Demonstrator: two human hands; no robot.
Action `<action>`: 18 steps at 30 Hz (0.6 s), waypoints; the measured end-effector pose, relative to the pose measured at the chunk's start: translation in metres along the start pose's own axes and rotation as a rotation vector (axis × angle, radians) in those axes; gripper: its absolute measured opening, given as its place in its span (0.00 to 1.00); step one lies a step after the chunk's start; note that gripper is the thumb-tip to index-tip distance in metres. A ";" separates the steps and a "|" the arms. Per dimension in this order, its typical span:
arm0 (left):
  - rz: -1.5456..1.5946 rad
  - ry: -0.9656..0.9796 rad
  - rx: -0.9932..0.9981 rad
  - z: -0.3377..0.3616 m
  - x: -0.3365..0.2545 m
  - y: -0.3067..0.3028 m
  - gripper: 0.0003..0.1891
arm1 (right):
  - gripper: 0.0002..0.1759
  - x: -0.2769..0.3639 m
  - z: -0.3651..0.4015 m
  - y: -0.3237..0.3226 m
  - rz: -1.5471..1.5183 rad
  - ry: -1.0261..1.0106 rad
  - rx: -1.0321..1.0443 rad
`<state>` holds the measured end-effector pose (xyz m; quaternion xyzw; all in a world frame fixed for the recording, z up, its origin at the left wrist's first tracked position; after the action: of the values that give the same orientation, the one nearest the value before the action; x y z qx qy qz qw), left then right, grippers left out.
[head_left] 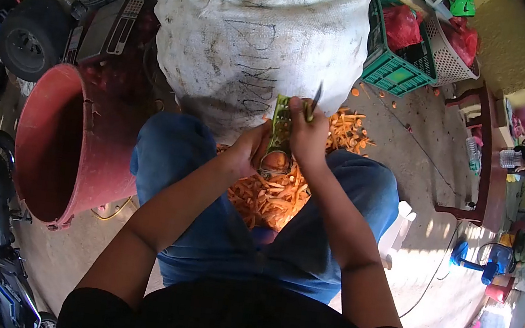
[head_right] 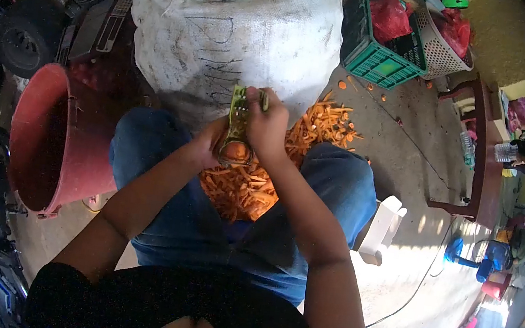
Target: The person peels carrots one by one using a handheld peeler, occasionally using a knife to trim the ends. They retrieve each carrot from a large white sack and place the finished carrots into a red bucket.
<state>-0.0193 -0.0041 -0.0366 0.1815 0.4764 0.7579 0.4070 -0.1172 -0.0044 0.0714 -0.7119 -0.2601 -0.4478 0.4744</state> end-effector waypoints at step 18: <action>-0.236 -0.135 -0.062 0.017 -0.002 0.025 0.19 | 0.15 -0.050 -0.037 -0.050 -0.348 0.351 -0.275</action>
<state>-0.0177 -0.0017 -0.0066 0.1620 0.4422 0.7054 0.5298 -0.1944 -0.0145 0.0552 -0.6258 -0.2290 -0.6701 0.3270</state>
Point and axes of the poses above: each hand's wrist, its own z-axis away from the middle knuckle, its own y-axis out of the palm, x = y × z, the point moved 5 cm from there along -z, towards the middle knuckle, and after that the axes turned 11 degrees about z, right-handed, at the moved point
